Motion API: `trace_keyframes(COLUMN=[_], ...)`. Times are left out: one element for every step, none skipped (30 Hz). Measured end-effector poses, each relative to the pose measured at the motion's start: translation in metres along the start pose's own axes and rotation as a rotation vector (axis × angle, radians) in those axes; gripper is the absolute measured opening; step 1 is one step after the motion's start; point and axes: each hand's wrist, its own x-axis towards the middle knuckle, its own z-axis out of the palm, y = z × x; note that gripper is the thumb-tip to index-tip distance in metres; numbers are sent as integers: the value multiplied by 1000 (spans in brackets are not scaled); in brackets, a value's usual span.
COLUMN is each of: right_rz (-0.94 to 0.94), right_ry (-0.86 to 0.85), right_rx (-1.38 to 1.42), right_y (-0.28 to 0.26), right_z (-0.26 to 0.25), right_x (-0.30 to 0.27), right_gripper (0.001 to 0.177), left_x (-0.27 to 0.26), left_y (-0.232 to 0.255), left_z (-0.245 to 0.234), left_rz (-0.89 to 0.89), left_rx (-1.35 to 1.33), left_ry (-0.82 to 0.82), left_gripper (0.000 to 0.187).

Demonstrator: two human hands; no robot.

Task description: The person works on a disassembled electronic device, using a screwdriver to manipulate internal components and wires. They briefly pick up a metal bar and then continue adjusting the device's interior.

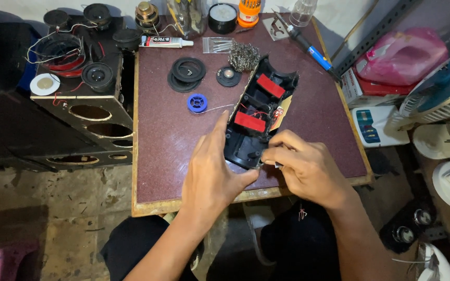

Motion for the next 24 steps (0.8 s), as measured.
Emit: trace_keyframes(right_rz=[-24,-24,-20,-17,-18,-70,-122,-122,-132,-141,-140,-128,-115,-114,-98,-83,-83,-49,-15,-16,21,58,58,76], right_ry=[13,13,19,26,25,65,105,105,123,142,142,138,133,134,140,145,145,147,148,148,133,117,117,131], right_rx=[-26,-26,-97,-166,-166,-191,-217,-217,-212,-208,-208,-201,-193,-193,-196,-198,-198,-202,-207,-207,-191,-175,-176,-151], right_y=[-1,-2,-4,-5,-7,-9,-11,-11,-12,-12,-12,-12,-13,-13,-13,-13,-13,-15,-16,-15,-14,-13,-13,-13], right_z=[0,1,2,3,4,4,5,6,8,9,9,10,10,11,12,13,12,12,12,12,13,13,12,10], right_x=[1,0,0,-1,-1,-1,-1,-2,-3,-4,-5,-6,-8,-7,-7,-6,-6,-6,-6,-7,-8,-9,-9,-9], right_gripper=[36,36,36,37,37,36,35,35,34,33,33,33,33,33,30,28,28,23,20,20,23,27,27,28], left_x=[0,0,1,1,1,1,1,2,2,2,2,2,1,1,1,1,2,1,1,1,1,1,1,2], left_y=[0,0,1,1,1,1,2,2,3,4,3,2,2,2,2,2,2,2,2,2,2,2,3,3], left_z=[0,0,0,0,0,0,0,-1,-1,-1,-1,0,1,1,1,1,1,1,1,1,0,0,0,-1], left_rz=[-7,-6,-15,-24,-25,-37,-48,-49,-52,-54,-54,-45,-35,-34,-43,-53,-52,-47,-42,-42,-42,-42,-42,-51], left_rx=[2,2,3,4,4,5,5,6,4,2,2,5,7,8,4,0,0,3,5,5,2,-2,-2,-8], left_ry=[-6,-5,-5,-4,-4,-5,-7,-7,-4,-1,-2,4,11,10,6,2,3,7,11,11,5,-1,-1,-2], left_gripper=[118,118,117,116,116,116,116,116,115,115,115,116,117,117,116,115,115,114,113,113,114,114,114,114])
